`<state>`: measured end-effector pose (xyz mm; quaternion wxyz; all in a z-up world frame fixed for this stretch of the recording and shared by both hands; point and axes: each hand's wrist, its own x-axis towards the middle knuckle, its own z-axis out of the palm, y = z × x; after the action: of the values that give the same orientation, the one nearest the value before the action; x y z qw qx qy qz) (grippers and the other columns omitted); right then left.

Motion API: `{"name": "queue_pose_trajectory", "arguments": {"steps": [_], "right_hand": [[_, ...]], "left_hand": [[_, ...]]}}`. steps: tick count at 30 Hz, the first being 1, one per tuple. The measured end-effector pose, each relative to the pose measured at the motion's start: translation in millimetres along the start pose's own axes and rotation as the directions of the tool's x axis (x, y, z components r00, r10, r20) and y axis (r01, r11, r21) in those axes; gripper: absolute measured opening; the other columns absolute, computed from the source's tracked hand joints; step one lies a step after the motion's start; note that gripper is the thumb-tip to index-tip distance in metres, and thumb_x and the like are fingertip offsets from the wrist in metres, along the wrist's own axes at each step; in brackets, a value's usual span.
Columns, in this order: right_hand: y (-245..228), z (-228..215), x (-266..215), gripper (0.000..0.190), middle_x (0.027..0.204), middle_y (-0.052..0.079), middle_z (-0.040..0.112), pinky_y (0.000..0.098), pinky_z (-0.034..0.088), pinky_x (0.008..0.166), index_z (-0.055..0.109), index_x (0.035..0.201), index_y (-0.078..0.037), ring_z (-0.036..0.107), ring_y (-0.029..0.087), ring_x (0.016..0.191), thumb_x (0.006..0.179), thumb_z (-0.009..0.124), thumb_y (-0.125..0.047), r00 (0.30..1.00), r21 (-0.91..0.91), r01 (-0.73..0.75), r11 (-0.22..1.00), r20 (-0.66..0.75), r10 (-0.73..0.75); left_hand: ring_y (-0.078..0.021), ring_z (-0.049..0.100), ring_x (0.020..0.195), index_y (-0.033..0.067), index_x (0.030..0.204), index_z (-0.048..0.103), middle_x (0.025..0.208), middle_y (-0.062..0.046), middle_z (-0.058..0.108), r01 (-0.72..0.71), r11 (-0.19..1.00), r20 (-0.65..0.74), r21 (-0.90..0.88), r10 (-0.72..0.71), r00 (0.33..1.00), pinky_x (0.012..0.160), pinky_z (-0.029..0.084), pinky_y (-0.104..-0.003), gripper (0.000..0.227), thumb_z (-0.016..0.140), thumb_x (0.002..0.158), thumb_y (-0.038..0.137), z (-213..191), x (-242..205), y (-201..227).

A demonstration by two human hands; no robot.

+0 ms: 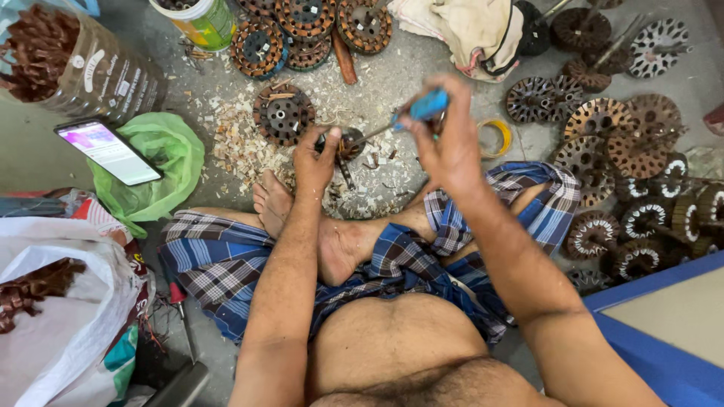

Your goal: The person sits on the floor and uses pliers and a screwdriver to remove copper windings from circular motor stators. They extract the copper wire, place it into a nearby bag, and continue working on multiple stator units.

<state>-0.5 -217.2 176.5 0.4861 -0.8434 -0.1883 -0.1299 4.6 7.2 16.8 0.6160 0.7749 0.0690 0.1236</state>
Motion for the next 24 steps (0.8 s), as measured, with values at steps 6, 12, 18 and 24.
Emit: {"name": "queue_pose_trajectory", "arguments": {"steps": [6,12,18,24], "right_hand": [[-15,18,-38,0.055,0.12,0.02,0.067,0.0314,0.059,0.081,0.034,0.138,-0.006,0.07,0.025,0.099,0.098,0.067,0.01,0.98,0.079,0.194,0.978,-0.05,-0.191],[8,-22,-32,0.049,0.122,0.013,0.063,0.0344,0.064,0.104,0.036,0.135,-0.01,0.068,0.021,0.113,0.11,0.071,0.012,0.96,0.329,0.087,0.94,-0.281,0.01],[77,-1,-47,0.03,0.115,0.011,0.072,0.0324,0.058,0.096,0.056,0.105,-0.002,0.069,0.021,0.109,0.092,0.08,0.009,0.915,0.235,-0.224,0.946,-0.284,0.288],[140,31,-70,0.021,0.106,0.013,0.077,0.0381,0.057,0.09,0.08,0.094,-0.01,0.072,0.026,0.1,0.076,0.082,0.0,0.953,-0.298,-0.227,0.927,0.129,0.274]], "left_hand": [[-0.0126,0.066,0.084,0.0053,0.107,0.076,0.09,-0.007,0.075,0.141,0.99,-0.041,-0.014,-0.141,0.989,0.08,0.054,-0.028,0.033,0.073,0.096,0.037,4,8,-7],[-0.0139,0.064,0.096,0.0066,0.116,0.075,0.103,-0.004,0.074,0.215,0.943,-0.033,-0.254,-0.231,0.972,0.088,0.052,-0.029,0.032,0.058,0.105,0.032,8,10,-28],[-0.0179,0.065,0.111,0.0072,0.123,0.073,0.119,-0.007,0.074,0.101,0.961,-0.027,-0.258,-0.111,0.993,0.1,0.048,-0.03,0.03,0.054,0.106,0.022,7,12,-33],[-0.018,0.068,0.107,0.0076,0.126,0.071,0.119,-0.009,0.075,0.09,0.983,0.031,-0.159,-0.086,0.996,0.097,0.052,-0.031,0.028,0.064,0.105,0.025,6,4,-18]]}}
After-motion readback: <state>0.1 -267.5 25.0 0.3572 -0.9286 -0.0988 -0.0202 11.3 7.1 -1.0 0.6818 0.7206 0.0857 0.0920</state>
